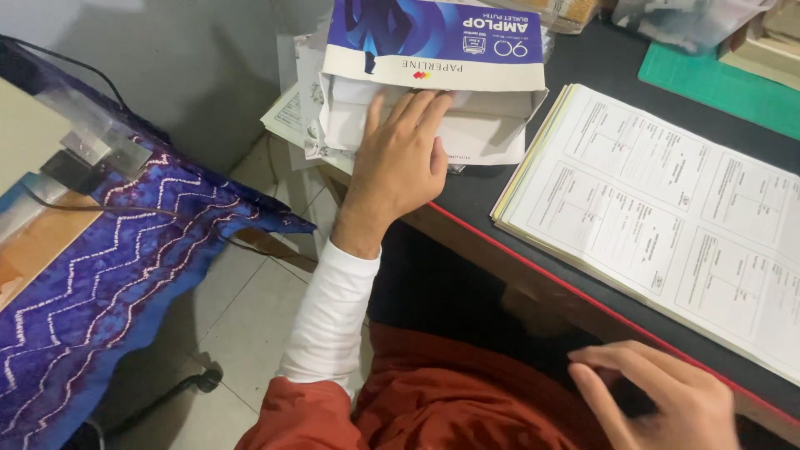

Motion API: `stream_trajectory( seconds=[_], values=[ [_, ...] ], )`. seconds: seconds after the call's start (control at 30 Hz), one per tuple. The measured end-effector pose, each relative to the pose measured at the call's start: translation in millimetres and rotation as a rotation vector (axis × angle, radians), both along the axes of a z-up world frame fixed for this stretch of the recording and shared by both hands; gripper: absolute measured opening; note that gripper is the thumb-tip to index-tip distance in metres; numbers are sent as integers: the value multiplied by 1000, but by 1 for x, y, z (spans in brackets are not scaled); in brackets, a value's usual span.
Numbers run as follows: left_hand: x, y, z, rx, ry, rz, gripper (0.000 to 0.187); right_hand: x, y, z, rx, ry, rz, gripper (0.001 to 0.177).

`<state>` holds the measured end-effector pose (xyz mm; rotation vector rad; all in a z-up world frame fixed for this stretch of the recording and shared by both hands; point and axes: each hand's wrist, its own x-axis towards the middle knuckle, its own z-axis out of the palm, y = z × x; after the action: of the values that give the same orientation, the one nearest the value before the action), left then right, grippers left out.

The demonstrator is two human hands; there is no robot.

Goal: Folding printed documents and inserting them into envelopes at a desk

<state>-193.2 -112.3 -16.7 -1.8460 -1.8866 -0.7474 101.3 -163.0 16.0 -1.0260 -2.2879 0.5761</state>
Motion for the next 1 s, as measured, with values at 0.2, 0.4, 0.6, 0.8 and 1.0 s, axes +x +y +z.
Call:
stream_trajectory(
  seconds=[0.2,0.4,0.6,0.8,1.0],
  values=[
    [0,-2,4,118,46,-5,33,-8,14,-32,100,97,-87,12],
    [-2,-7,10,352,215,-73,15,-7,14,-30,-34,106,-147,14],
    [21,-39,26,548,209,-15,9,-12,7,-19,-342,206,-227,16],
    [107,-94,34,372,18,-310,17,-20,2,-38,-881,846,264,61],
    [127,-106,22,191,-404,-426,30,-1,2,-54,-681,632,-252,34]
  ],
)
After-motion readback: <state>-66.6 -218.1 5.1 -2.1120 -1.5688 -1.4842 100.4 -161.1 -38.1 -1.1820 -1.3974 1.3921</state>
